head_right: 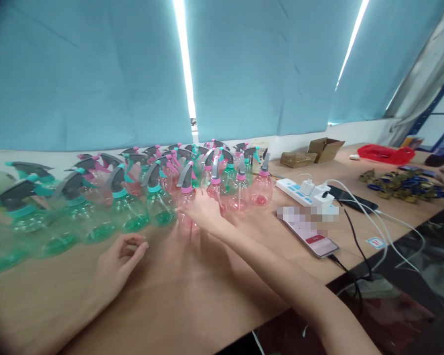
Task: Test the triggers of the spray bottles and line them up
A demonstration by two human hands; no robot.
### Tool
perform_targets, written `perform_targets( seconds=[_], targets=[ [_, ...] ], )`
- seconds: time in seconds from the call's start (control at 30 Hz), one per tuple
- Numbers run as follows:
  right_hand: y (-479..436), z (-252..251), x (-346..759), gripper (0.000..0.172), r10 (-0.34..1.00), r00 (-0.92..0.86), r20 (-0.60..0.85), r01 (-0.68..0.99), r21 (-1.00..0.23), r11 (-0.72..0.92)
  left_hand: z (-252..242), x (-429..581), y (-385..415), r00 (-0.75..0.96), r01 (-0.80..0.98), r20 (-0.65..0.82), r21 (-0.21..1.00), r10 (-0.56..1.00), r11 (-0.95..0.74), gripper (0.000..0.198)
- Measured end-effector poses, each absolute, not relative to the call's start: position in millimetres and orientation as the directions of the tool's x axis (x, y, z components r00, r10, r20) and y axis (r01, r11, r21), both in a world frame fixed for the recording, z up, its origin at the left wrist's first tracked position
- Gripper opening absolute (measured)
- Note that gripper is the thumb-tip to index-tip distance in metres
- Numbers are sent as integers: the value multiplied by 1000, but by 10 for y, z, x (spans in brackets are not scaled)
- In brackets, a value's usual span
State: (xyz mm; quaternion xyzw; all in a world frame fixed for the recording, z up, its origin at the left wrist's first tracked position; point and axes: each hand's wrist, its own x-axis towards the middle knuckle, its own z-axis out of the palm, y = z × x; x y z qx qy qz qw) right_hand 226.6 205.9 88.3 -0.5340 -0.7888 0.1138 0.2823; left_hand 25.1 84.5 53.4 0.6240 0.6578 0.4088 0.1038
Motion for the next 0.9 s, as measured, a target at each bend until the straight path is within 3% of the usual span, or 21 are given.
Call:
perform_targets(
  seconds=[0.13, 0.3, 0.5, 0.6, 0.8, 0.9],
  targets=[
    [1748, 878, 2384, 65, 887, -300, 351, 825, -371, 426, 722, 604, 1036, -161, 692, 394, 699, 905, -181, 34],
    [1365, 880, 2482, 53, 839, -372, 397, 776, -363, 516, 956, 1001, 1257, 9, 603, 461, 706, 887, -373, 54],
    [1139, 724, 2434, 78, 673, -477, 565, 624, -322, 712, 1134, 1120, 1209, 79, 470, 482, 754, 872, -459, 39],
    [1136, 587, 2362, 75, 625, -478, 617, 584, -307, 751, 1122, 1071, 1160, 55, 452, 483, 769, 874, -453, 35],
    [1283, 550, 2411, 82, 608, -601, 519, 435, -425, 793, 1087, 913, 1184, -30, 414, 484, 802, 875, -430, 35],
    [1485, 575, 2587, 56, 583, -700, 413, 409, -438, 801, 1103, 799, 1219, -26, 447, 479, 791, 877, -418, 32]
  ],
)
